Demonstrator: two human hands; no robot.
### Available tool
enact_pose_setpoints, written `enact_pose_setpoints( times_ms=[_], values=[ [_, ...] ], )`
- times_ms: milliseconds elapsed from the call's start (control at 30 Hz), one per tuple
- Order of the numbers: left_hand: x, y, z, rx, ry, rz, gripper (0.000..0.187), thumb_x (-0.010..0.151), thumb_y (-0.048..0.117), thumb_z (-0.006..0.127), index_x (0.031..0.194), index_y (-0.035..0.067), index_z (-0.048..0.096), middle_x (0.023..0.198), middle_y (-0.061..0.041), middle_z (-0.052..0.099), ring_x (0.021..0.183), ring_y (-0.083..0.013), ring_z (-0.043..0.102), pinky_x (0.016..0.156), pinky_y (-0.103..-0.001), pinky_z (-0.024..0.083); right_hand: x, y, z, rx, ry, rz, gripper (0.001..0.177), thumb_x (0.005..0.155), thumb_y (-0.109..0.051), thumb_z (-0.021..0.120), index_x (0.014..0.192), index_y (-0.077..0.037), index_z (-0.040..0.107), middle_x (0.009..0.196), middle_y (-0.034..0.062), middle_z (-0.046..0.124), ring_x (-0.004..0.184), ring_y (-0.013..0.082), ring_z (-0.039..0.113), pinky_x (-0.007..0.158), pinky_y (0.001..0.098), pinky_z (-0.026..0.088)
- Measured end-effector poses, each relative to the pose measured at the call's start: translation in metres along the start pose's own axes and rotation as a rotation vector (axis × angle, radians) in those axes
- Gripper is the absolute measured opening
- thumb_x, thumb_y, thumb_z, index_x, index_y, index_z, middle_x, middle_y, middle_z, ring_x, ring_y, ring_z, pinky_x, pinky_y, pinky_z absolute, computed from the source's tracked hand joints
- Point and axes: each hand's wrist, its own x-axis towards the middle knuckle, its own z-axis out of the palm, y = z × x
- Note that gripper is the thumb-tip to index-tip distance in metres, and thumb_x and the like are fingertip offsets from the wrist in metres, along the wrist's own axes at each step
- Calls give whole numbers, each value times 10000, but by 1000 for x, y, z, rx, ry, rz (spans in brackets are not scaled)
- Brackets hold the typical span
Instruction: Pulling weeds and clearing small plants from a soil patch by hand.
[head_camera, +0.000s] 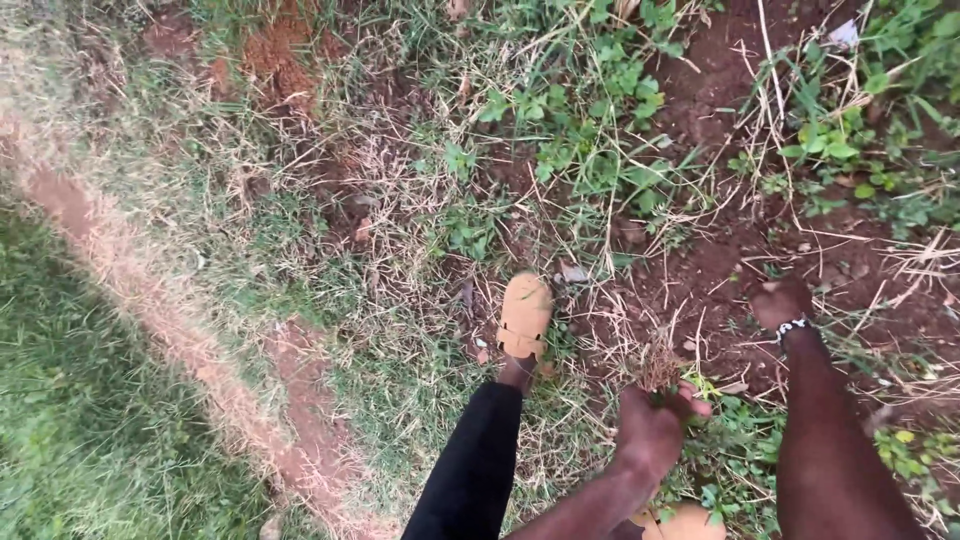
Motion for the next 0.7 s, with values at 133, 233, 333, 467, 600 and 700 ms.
enact_pose_setpoints(
  times_ms=[133, 233, 333, 467, 600, 700],
  values=[
    [-12, 20, 3, 31, 22, -52, 247, 1057, 146, 539, 1000, 41, 756, 1037, -159, 772, 760, -172, 650, 762, -429, 532, 99, 90, 102, 60, 64, 16, 425, 939, -398, 569, 1046, -43, 777, 938, 163, 746, 801, 307, 779, 677, 473, 642],
    [-1, 6, 0, 44, 45, -23, 253, 1061, 182, 579, 1002, 18, 762, 1039, -175, 797, 659, -166, 575, 697, -376, 508, 23, 40, 45, -157, 0, -257, 405, 1103, -360, 508, 941, -33, 684, 784, 152, 736, 699, 209, 695, 616, 348, 543],
    [-3, -2, -2, -59, 14, 32, 235, 1058, 124, 558, 1029, -5, 752, 1054, -189, 787, 710, -70, 714, 696, -299, 594, -163, -66, -79, 482, -48, -90, 432, 1062, -438, 571, 1058, -36, 730, 797, 104, 735, 549, 193, 632, 487, 337, 519],
    [3, -2, -6, 35, 85, -24, 234, 1029, 135, 579, 1030, 2, 772, 959, -267, 750, 515, -194, 399, 500, -384, 324, -225, -56, -101, 803, 123, -105, 267, 1049, -267, 592, 1190, -62, 690, 833, 138, 717, 564, 174, 641, 446, 319, 521],
    [29, -46, -4, -54, 110, 44, 242, 1036, 167, 588, 1042, -3, 760, 970, -151, 781, 506, -100, 531, 461, -337, 422, -266, -38, -90, 766, 214, -101, 232, 1078, -150, 565, 1188, 2, 702, 932, 161, 753, 727, 196, 732, 529, 319, 575],
    [43, -69, 2, -26, 118, 83, 226, 1053, 212, 604, 1092, -6, 647, 967, -154, 798, 506, -90, 503, 449, -353, 377, -274, -20, -59, 815, 149, -142, 237, 1007, -70, 545, 1196, -13, 677, 974, 134, 773, 809, 176, 765, 571, 308, 613]
  ],
)
